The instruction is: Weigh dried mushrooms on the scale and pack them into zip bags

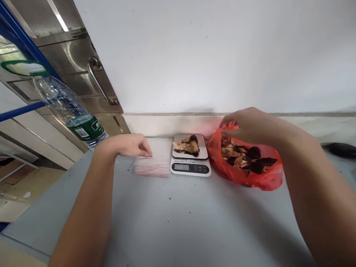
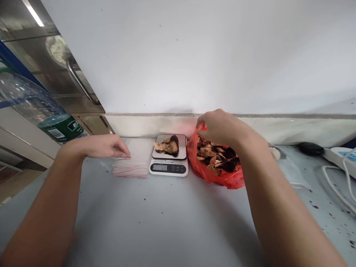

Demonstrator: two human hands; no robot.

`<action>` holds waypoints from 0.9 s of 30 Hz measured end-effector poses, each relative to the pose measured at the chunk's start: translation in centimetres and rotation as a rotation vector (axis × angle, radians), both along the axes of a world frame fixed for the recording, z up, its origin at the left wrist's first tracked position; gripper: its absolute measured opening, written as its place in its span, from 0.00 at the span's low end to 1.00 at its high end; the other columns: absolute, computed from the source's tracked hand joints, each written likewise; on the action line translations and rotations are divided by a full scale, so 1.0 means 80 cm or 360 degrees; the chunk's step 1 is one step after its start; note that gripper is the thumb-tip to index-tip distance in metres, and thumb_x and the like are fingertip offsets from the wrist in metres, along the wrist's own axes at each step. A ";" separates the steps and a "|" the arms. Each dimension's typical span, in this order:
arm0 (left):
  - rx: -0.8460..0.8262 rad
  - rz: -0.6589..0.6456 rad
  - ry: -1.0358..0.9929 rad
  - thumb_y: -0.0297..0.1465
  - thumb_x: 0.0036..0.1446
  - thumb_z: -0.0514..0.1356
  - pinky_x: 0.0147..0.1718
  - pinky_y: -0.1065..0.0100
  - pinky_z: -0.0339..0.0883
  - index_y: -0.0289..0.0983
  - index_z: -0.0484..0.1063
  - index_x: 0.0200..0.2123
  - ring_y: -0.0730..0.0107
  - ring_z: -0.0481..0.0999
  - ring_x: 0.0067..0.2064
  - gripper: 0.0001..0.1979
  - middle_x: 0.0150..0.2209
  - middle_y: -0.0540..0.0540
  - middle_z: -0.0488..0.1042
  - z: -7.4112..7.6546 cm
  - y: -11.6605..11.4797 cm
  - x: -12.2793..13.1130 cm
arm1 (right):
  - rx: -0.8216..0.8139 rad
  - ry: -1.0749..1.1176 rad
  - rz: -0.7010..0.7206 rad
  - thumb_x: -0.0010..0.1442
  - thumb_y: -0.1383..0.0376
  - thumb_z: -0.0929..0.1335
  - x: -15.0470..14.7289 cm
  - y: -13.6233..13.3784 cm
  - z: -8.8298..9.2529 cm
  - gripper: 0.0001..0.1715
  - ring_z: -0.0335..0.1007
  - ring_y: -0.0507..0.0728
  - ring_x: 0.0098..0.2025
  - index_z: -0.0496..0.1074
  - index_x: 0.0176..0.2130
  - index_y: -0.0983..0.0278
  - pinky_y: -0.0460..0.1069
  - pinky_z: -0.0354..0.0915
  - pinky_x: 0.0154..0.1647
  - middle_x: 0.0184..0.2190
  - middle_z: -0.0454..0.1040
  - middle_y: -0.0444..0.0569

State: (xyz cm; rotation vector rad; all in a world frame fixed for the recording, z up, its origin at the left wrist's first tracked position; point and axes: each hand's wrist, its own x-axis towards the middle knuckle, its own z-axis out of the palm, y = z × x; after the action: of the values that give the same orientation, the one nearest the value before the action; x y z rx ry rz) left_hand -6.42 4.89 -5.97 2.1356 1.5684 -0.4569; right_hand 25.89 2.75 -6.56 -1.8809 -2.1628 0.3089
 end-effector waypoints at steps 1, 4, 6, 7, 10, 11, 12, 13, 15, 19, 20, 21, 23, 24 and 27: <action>0.0003 -0.0005 0.0013 0.41 0.53 0.62 0.47 0.65 0.72 0.46 0.87 0.42 0.52 0.82 0.53 0.17 0.52 0.49 0.85 0.000 0.000 -0.001 | 0.0006 -0.0061 -0.0064 0.54 0.60 0.70 -0.007 0.000 0.000 0.11 0.77 0.70 0.38 0.82 0.36 0.57 0.60 0.69 0.36 0.39 0.81 0.58; -0.0016 -0.0011 0.0024 0.43 0.53 0.62 0.46 0.64 0.72 0.46 0.87 0.41 0.51 0.82 0.52 0.17 0.50 0.50 0.85 -0.001 0.001 -0.001 | 0.0098 -0.0110 -0.0099 0.58 0.62 0.68 -0.033 -0.002 -0.004 0.11 0.76 0.66 0.40 0.81 0.39 0.59 0.55 0.68 0.36 0.41 0.81 0.56; -0.0028 0.0007 0.0003 0.43 0.53 0.62 0.47 0.65 0.72 0.46 0.87 0.41 0.51 0.82 0.52 0.17 0.50 0.50 0.85 -0.002 0.002 0.001 | 0.0018 -0.0056 0.0080 0.59 0.61 0.69 -0.052 -0.004 -0.010 0.14 0.76 0.63 0.40 0.81 0.44 0.59 0.52 0.68 0.35 0.42 0.81 0.53; -0.0032 0.0015 -0.0010 0.42 0.53 0.61 0.47 0.65 0.72 0.45 0.86 0.41 0.51 0.81 0.53 0.17 0.51 0.49 0.85 -0.003 0.002 0.001 | -0.0056 -0.0040 0.0200 0.57 0.62 0.70 -0.060 -0.005 -0.013 0.16 0.76 0.61 0.39 0.81 0.46 0.58 0.51 0.68 0.35 0.42 0.81 0.52; -0.0041 0.0019 -0.0021 0.40 0.53 0.61 0.47 0.66 0.72 0.45 0.86 0.40 0.52 0.81 0.54 0.17 0.52 0.49 0.85 -0.004 0.002 0.002 | -0.0254 -0.0076 0.0447 0.53 0.67 0.72 -0.073 -0.004 -0.027 0.20 0.75 0.58 0.36 0.81 0.47 0.57 0.49 0.66 0.33 0.41 0.80 0.49; -0.0040 0.0021 -0.0018 0.40 0.53 0.61 0.47 0.66 0.72 0.45 0.86 0.40 0.52 0.81 0.55 0.17 0.52 0.49 0.84 -0.004 0.002 0.002 | -0.0283 -0.0110 0.0466 0.52 0.69 0.72 -0.074 -0.003 -0.031 0.19 0.75 0.58 0.33 0.81 0.45 0.57 0.49 0.64 0.31 0.41 0.79 0.49; -0.0039 0.0023 -0.0016 0.40 0.53 0.61 0.47 0.66 0.72 0.45 0.86 0.41 0.52 0.81 0.55 0.17 0.53 0.49 0.84 -0.004 0.001 0.002 | -0.0300 -0.0142 0.0457 0.52 0.69 0.71 -0.075 -0.002 -0.034 0.17 0.74 0.57 0.31 0.81 0.43 0.58 0.50 0.63 0.29 0.41 0.78 0.49; -0.0040 0.0025 -0.0016 0.40 0.53 0.61 0.47 0.66 0.72 0.45 0.86 0.41 0.52 0.81 0.55 0.17 0.53 0.49 0.84 -0.004 0.001 0.002 | -0.0311 -0.0172 0.0438 0.53 0.70 0.71 -0.074 -0.001 -0.036 0.14 0.73 0.57 0.30 0.80 0.40 0.59 0.50 0.62 0.28 0.40 0.78 0.50; -0.0043 0.0028 -0.0024 0.40 0.53 0.61 0.47 0.67 0.72 0.45 0.86 0.42 0.52 0.81 0.55 0.17 0.53 0.49 0.84 -0.004 0.001 0.002 | -0.0338 -0.0199 0.0413 0.54 0.70 0.70 -0.072 0.000 -0.037 0.10 0.71 0.57 0.28 0.79 0.37 0.60 0.51 0.60 0.26 0.37 0.78 0.50; -0.0033 0.0043 -0.0022 0.40 0.54 0.61 0.48 0.66 0.72 0.44 0.86 0.44 0.53 0.82 0.55 0.17 0.53 0.49 0.84 -0.002 0.000 0.003 | -0.0452 -0.0116 0.0372 0.55 0.70 0.69 -0.065 0.000 -0.030 0.13 0.71 0.57 0.27 0.81 0.40 0.59 0.51 0.61 0.26 0.32 0.79 0.49; -0.0028 0.0046 -0.0015 0.39 0.55 0.60 0.48 0.66 0.72 0.44 0.85 0.44 0.52 0.82 0.55 0.18 0.53 0.48 0.84 -0.001 -0.001 0.003 | -0.0442 -0.0080 0.0366 0.56 0.70 0.69 -0.063 0.000 -0.028 0.14 0.72 0.57 0.27 0.81 0.40 0.59 0.51 0.62 0.27 0.33 0.80 0.49; -0.0023 0.0048 -0.0010 0.39 0.55 0.60 0.48 0.65 0.72 0.43 0.85 0.44 0.52 0.82 0.55 0.18 0.53 0.48 0.84 -0.001 -0.001 0.003 | -0.0400 -0.0035 0.0360 0.56 0.70 0.69 -0.061 0.000 -0.026 0.14 0.74 0.57 0.29 0.82 0.40 0.59 0.51 0.64 0.28 0.34 0.81 0.49; -0.0003 0.0056 -0.0003 0.40 0.55 0.60 0.47 0.65 0.72 0.43 0.85 0.45 0.52 0.82 0.54 0.18 0.53 0.48 0.84 0.000 -0.002 0.004 | -0.0260 0.0047 0.0352 0.57 0.68 0.68 -0.057 0.000 -0.020 0.13 0.76 0.58 0.33 0.82 0.39 0.59 0.50 0.66 0.31 0.35 0.82 0.48; 0.0013 0.0061 0.0000 0.40 0.55 0.60 0.47 0.65 0.72 0.43 0.85 0.45 0.52 0.82 0.54 0.18 0.53 0.48 0.85 0.000 -0.003 0.004 | -0.0184 0.0075 0.0342 0.57 0.67 0.68 -0.055 0.000 -0.016 0.12 0.76 0.58 0.34 0.83 0.38 0.59 0.50 0.67 0.33 0.35 0.83 0.48; 0.0043 0.0071 0.0015 0.39 0.55 0.60 0.45 0.67 0.71 0.42 0.85 0.44 0.53 0.82 0.52 0.17 0.51 0.47 0.85 0.002 -0.004 0.008 | -0.0009 0.0091 0.0275 0.58 0.66 0.68 -0.047 -0.002 -0.005 0.11 0.76 0.58 0.34 0.83 0.36 0.59 0.51 0.68 0.35 0.33 0.82 0.47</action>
State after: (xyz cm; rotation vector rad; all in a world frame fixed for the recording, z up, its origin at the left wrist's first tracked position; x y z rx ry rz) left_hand -5.81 4.61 -5.80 2.1165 1.6328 -0.4341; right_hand 22.16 2.55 -6.94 -1.6690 -2.2920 0.3975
